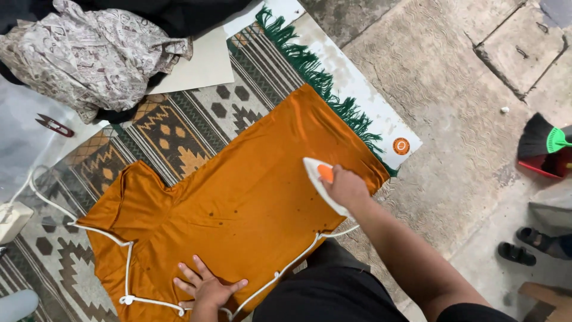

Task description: The person irons an orange shirt laid flat on a patterned mat, using a handheld iron and a spray bottle. After ironing, the person folds the shirt neatly on the mat.

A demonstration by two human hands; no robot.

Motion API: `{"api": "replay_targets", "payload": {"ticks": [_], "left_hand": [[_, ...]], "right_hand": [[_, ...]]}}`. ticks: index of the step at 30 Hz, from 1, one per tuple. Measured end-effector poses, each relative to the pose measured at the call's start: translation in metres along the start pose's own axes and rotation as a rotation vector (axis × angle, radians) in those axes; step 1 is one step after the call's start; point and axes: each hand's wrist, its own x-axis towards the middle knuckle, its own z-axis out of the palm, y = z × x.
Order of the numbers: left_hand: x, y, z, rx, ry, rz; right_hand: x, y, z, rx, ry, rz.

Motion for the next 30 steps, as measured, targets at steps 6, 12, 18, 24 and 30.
{"api": "replay_targets", "payload": {"ticks": [6, 12, 18, 24, 30], "left_hand": [[0.015, 0.006, 0.006, 0.138, 0.049, -0.034], [-0.066, 0.025, -0.031, -0.261, 0.172, 0.013], [-0.031, 0.023, -0.031, -0.407, 0.304, 0.012], [-0.025, 0.018, -0.046, -0.293, 0.096, -0.076], [-0.001, 0.01, -0.049, -0.211, -0.027, -0.043]], "right_hand": [[0.082, 0.089, -0.029, 0.227, 0.228, 0.213], [0.066, 0.055, -0.013, 0.085, 0.325, -0.134], [-0.016, -0.09, 0.055, -0.405, -0.212, -0.429], [0.025, -0.093, 0.055, -0.157, -0.126, -0.266], [0.087, -0.037, -0.046, 0.039, 0.168, -0.021]]}}
